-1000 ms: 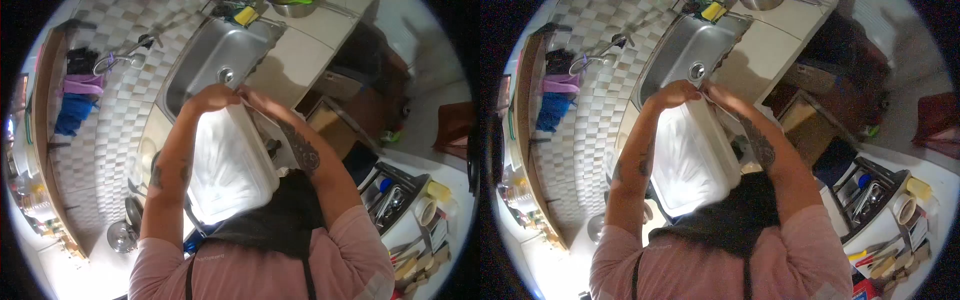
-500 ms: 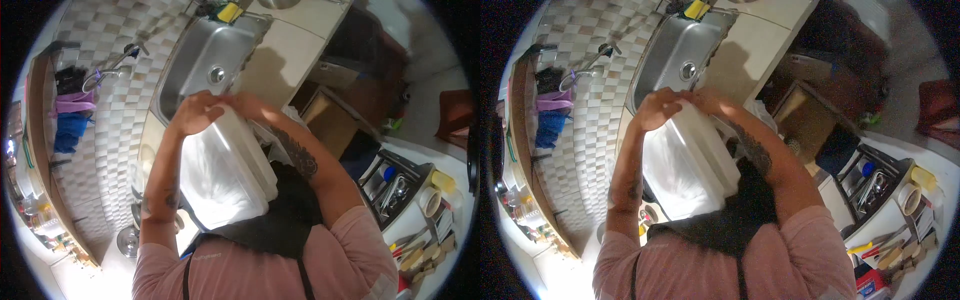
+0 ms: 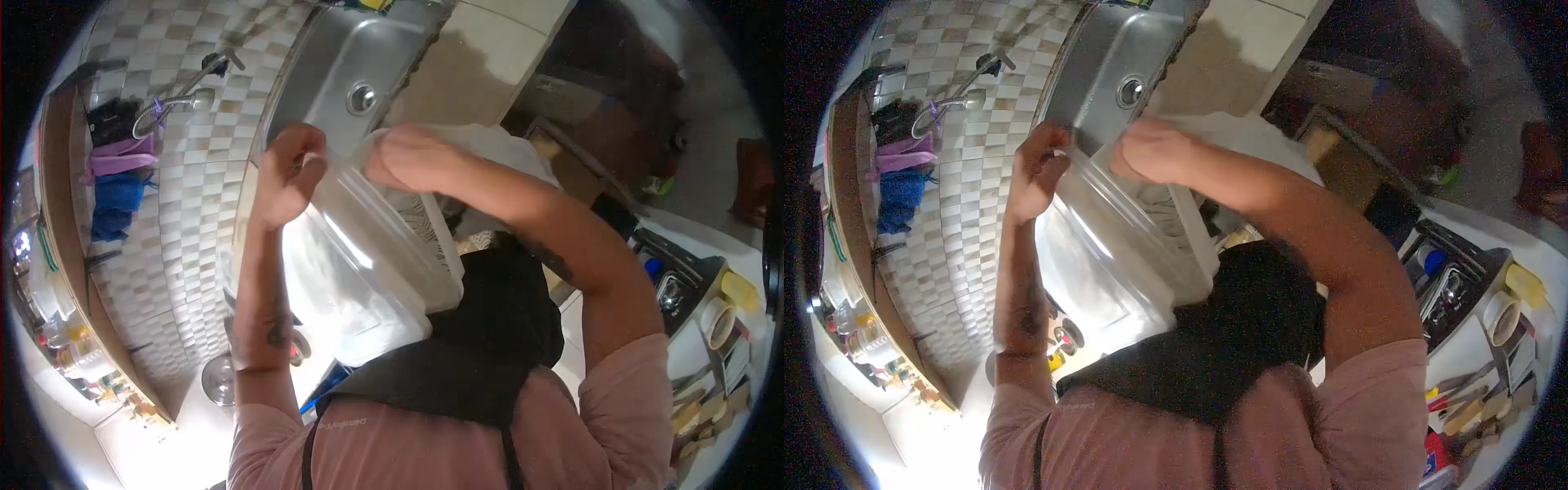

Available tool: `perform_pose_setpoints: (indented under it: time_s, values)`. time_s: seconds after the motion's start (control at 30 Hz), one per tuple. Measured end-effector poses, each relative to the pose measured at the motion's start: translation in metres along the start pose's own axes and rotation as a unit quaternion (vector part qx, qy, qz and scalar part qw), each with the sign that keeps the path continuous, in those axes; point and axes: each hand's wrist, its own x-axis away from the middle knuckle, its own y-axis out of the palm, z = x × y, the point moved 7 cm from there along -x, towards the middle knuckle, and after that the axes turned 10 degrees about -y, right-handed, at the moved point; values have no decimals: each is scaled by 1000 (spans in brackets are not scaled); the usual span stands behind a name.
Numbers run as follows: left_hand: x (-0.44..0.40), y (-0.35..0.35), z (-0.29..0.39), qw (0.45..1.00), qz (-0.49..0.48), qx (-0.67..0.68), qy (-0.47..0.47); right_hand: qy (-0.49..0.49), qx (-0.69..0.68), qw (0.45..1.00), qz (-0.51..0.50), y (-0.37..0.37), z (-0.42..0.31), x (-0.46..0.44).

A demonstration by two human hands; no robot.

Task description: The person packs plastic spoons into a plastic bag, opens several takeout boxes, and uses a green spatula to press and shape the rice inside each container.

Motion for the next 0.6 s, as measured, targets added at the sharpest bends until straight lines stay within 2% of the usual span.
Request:
perform_pose_setpoints:
  time_s: [0.17,0.6]
  values:
    - [-5,6,-9,997,35,63,5,-3,-60,997,-57,55,-11,-45]
    - [-1,1,11,995,62,48,59,68,-136,988,-12,91,15,-64]
